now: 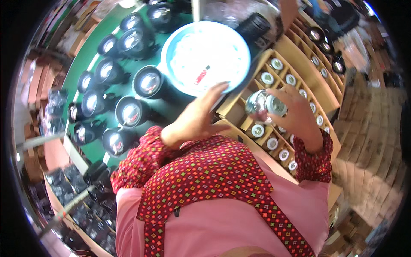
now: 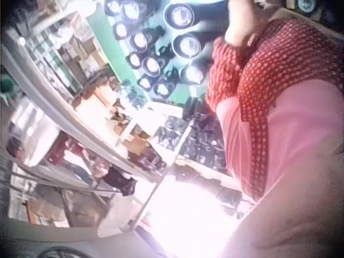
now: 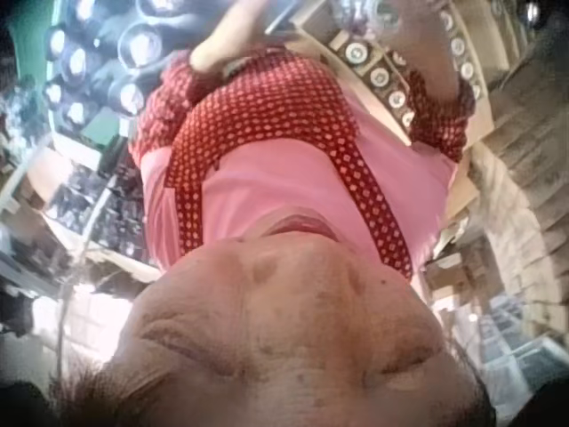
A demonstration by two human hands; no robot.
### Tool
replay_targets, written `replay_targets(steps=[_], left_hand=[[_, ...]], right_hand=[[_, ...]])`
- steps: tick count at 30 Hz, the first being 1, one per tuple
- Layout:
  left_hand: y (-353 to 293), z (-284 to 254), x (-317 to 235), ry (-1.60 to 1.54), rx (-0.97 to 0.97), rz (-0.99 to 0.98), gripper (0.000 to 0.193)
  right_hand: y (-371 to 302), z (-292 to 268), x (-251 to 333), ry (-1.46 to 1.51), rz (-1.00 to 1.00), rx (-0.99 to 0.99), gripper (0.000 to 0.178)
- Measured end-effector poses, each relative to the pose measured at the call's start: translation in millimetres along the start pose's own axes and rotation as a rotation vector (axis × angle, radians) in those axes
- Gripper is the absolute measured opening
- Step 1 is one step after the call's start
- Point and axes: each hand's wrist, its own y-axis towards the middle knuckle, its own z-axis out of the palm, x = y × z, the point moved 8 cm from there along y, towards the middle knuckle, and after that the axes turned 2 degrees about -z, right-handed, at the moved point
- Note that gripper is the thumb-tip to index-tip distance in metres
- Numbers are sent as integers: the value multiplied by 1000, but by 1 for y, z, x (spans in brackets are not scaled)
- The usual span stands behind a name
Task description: The person assembles black kettles by inserting small circular components into the base of each kettle and placing them on a green workbench. The person handles the kettles one at a time, picks up components from a blue bowl, and arranges the finished units on the table.
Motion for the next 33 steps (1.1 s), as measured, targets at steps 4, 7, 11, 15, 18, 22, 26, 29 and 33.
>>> replay_targets(steps=[4,7,11,15,18,22,26,29,33], left_hand=[[13,7,-24,-39,-193,251,110],[-58,-51,-24,15,-219,35,104],[-105,-66,-25,-35,-547,86,107],[-162,-63,-16,-25,-667,-4,114],[-244,-76,-1,289,-874,-279,112],[-405,-65,44,896,-1054,-1086,102],[-526,-42,66,949,-862,-1512,67],[-531,-51,61,948,-773,-1360,42],[-505,-89,7,668,-1055,-1268,42]], right_hand=[[25,-17,80,160,-405,-112,74],[56,58,87,856,-304,-28,93],[84,172,107,1623,-20,239,73],[74,234,124,1698,-27,552,68],[78,242,163,2002,84,1039,87],[84,284,127,2065,469,957,89],[83,289,127,1829,406,982,100],[89,292,127,1798,492,869,89],[91,291,133,1854,503,843,75]])
